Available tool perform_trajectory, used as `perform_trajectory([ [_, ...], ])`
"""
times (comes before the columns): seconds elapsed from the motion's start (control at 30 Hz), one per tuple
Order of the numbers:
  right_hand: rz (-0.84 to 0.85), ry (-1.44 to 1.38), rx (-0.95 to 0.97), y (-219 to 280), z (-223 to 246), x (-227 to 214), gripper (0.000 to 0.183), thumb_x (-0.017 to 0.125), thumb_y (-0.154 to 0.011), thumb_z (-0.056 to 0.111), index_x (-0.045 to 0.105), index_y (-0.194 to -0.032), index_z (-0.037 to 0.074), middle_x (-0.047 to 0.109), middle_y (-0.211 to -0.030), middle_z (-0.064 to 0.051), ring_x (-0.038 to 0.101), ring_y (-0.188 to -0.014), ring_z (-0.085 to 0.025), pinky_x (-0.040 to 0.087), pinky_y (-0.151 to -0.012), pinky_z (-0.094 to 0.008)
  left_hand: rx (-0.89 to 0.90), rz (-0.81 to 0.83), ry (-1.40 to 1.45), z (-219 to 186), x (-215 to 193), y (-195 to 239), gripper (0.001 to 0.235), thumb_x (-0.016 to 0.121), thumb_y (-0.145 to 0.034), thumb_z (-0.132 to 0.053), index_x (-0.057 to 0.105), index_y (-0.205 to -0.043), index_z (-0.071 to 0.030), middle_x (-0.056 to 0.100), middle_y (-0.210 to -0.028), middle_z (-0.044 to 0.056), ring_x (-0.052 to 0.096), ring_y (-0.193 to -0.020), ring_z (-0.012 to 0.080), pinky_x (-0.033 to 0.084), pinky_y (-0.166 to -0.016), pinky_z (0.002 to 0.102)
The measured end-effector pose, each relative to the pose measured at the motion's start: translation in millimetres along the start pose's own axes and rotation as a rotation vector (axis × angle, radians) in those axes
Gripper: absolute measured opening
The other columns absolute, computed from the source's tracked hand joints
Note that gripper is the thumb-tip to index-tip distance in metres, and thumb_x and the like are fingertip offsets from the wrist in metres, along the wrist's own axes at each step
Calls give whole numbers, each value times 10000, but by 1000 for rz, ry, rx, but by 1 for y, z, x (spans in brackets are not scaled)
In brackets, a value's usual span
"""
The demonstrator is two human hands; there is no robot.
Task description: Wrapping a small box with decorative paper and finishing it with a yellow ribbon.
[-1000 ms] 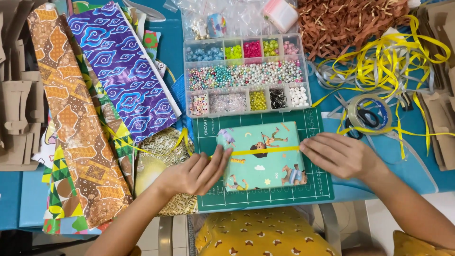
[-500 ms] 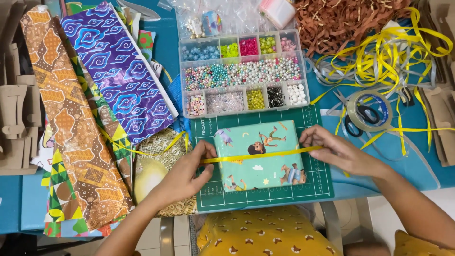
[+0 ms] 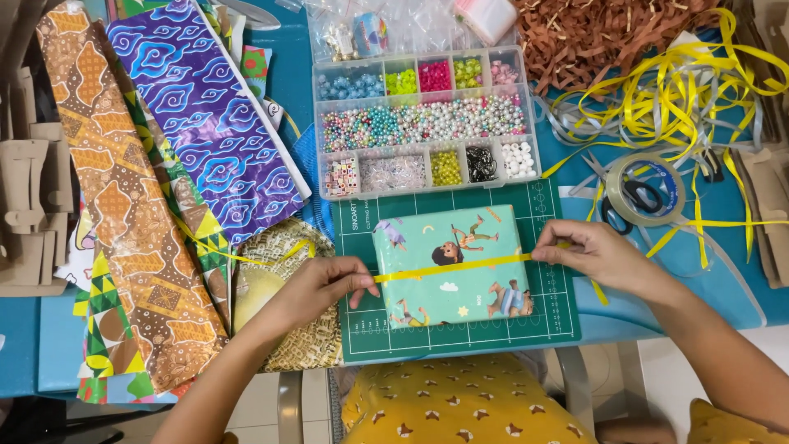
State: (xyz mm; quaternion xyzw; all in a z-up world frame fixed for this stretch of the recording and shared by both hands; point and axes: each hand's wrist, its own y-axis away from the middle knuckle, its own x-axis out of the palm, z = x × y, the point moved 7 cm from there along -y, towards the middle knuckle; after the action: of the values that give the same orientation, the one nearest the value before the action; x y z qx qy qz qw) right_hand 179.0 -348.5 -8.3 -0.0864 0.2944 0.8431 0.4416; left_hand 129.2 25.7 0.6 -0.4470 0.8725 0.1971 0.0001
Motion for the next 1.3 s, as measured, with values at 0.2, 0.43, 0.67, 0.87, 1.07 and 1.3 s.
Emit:
perform_trajectory([
  [0.2,-132,138,53,-7,26,12,112,777,-905,142,751,-923,34,727,-755,-153,682,-762,-213,597,-729,-370,-25,-10,-1,-10,7,-12,222,658,-1006,-186,796,-882,-63,719,-585,50,439,-505,114,356,-529,271],
  [0.43,-104,217,46,-14,11,27,146,724,-936,100,681,-1019,-13,759,-855,-213,749,-827,-326,643,-762,-459,-99,-40,-163,29,11,-32,221,677,-993,-300,790,-881,-146,778,-665,-7,549,-545,151,417,-563,276],
  [0.67,-8,189,54,-16,17,28,308,601,-982,100,583,-1282,30,772,-1033,-207,753,-1009,-397,618,-889,-561,-52,-233,31,43,7,-34,576,854,-863,-292,516,-1267,-57,743,-1038,104,602,-630,170,494,-597,305],
  [0.87,106,-233,53,-19,-17,41,383,567,-1000,127,644,-1338,-34,802,-1163,-218,725,-1073,-312,558,-992,-509,7,-253,178,42,6,-34,693,835,-864,-260,497,-1382,53,645,-1114,148,592,-715,158,537,-648,285],
  [1.07,-10,-227,-152,-10,-4,31,369,696,-898,75,711,-1258,-3,832,-1078,-196,782,-984,-331,604,-892,-507,207,-159,279,3,11,-26,780,772,-885,-179,365,-1547,-122,689,-1129,152,619,-852,188,574,-771,321],
  [1.3,-482,677,-957,38,33,34,361,691,-916,78,731,-1271,132,706,-958,-75,708,-866,-265,635,-749,-395,736,-317,-302,-85,-3,7,379,854,-739,-195,797,-1112,-159,774,-994,65,707,-809,264,577,-751,362],
])
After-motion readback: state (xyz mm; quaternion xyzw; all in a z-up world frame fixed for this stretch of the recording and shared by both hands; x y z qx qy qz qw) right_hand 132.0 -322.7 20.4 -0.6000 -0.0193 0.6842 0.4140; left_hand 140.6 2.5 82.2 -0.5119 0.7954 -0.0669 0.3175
